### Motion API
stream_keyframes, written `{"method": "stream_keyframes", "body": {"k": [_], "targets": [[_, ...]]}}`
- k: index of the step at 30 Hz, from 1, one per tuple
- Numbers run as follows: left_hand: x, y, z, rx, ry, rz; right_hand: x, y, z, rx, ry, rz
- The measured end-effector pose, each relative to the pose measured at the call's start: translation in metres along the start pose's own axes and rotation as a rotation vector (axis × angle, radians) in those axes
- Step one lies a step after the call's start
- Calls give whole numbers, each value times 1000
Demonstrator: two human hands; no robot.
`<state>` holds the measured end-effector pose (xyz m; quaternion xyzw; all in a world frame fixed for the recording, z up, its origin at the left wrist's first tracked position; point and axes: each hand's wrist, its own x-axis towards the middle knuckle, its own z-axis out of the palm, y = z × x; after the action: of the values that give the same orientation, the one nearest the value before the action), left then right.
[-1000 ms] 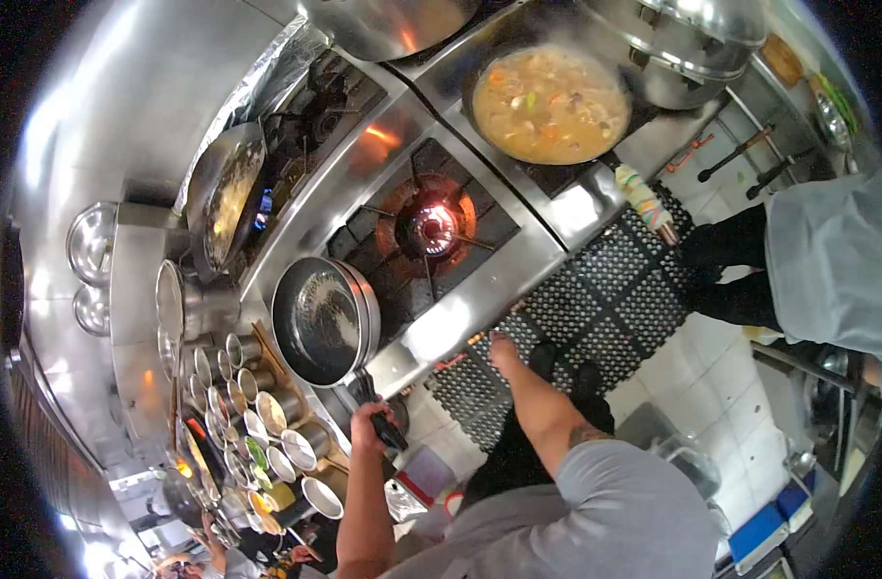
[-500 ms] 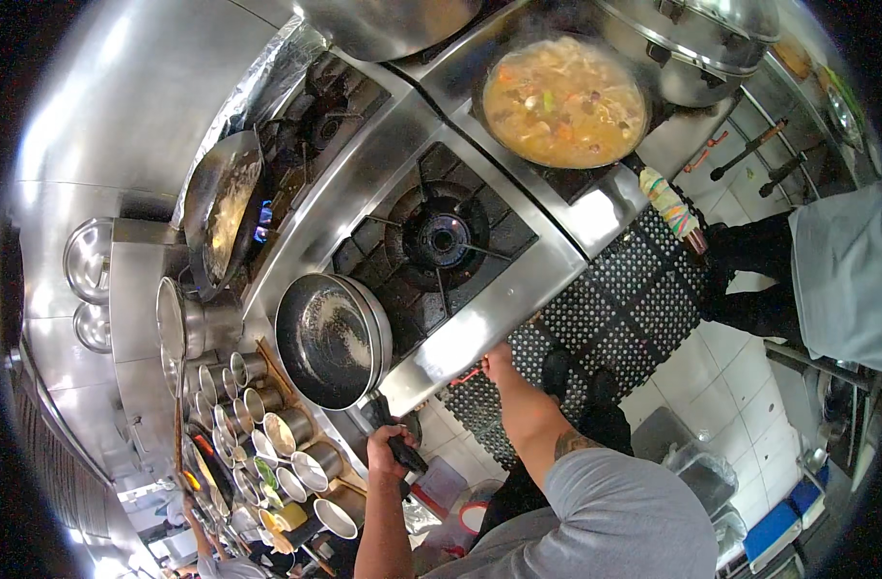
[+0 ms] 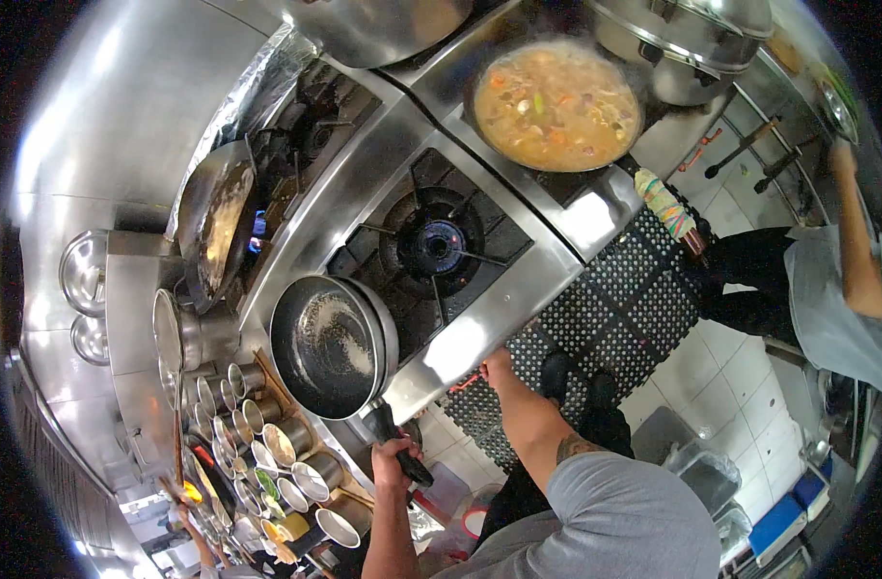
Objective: The person prepares a dish in a commercial kitchen by mixing ingredients in a metal bowl. They add various items from containers, including chopped vegetables and a white powder, and mix them by hand. The person also uses a lighter to ignite a gas burner and handles a ladle and a bowl of noodles.
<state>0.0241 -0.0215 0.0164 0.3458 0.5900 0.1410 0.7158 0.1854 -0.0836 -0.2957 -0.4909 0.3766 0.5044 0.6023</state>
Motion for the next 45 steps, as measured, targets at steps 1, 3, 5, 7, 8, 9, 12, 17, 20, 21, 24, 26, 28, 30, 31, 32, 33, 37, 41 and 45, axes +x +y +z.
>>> {"method": "stream_keyframes", "body": {"k": [1, 3, 5, 7, 8, 9, 12, 17, 20, 21, 24, 26, 28, 30, 31, 32, 33, 37, 41, 45], "targets": [[-3, -2, 7, 17, -23, 16, 4, 1, 1, 33, 0, 0], [-7, -2, 24, 27, -58, 13, 3, 0, 2, 93, -4, -5], [-6, 2, 53, 42, -84, 10, 9, 1, -2, 74, -42, 21], [-3, 6, 82, 48, -119, 5, 7, 0, -3, 46, -33, 38], [1, 5, 95, 52, -113, 16, 2, -3, -2, 32, -69, 15], [4, 7, 108, 53, -135, 14, 0, 0, -3, 18, -107, -5], [27, 10, 141, 87, -221, -12, 2, -2, -2, 59, -141, -14], [36, -1, 186, 57, -197, -85, 6, -3, 3, 204, -161, 26], [45, -11, 195, 79, -211, -73, 21, -5, -11, 180, -245, 153], [44, -8, 199, 118, -213, -56, 33, -1, -20, 153, -355, 213], [57, -8, 185, 110, -236, -37, 25, -12, -45, 75, -413, 451], [56, -6, 189, 43, -275, -44, 50, -40, -105, -234, -335, 401], [32, -9, 194, -83, -235, 24, 134, -16, -175, -379, -16, 101], [43, -49, 148, -97, -201, 180, 156, -68, -225, -1453, 196, -391], [42, -76, 138, 64, -108, 511, 130, -110, -223, -1319, 385, -184], [34, -100, 123, 247, -77, 676, 140, -128, -245, -1963, 326, -416], [34, -137, 102, 236, -24, 610, 145, -148, -259, -2017, 298, -576], [51, -226, 73, 599, -363, 240, 224, -220, -296, -1702, 765, -533], [67, -281, 53, 616, -368, -23, 225, -292, -283, -1322, 759, -929], [86, -297, 40, 532, -335, 134, 244, -336, -280, -1230, 696, -873]]}}
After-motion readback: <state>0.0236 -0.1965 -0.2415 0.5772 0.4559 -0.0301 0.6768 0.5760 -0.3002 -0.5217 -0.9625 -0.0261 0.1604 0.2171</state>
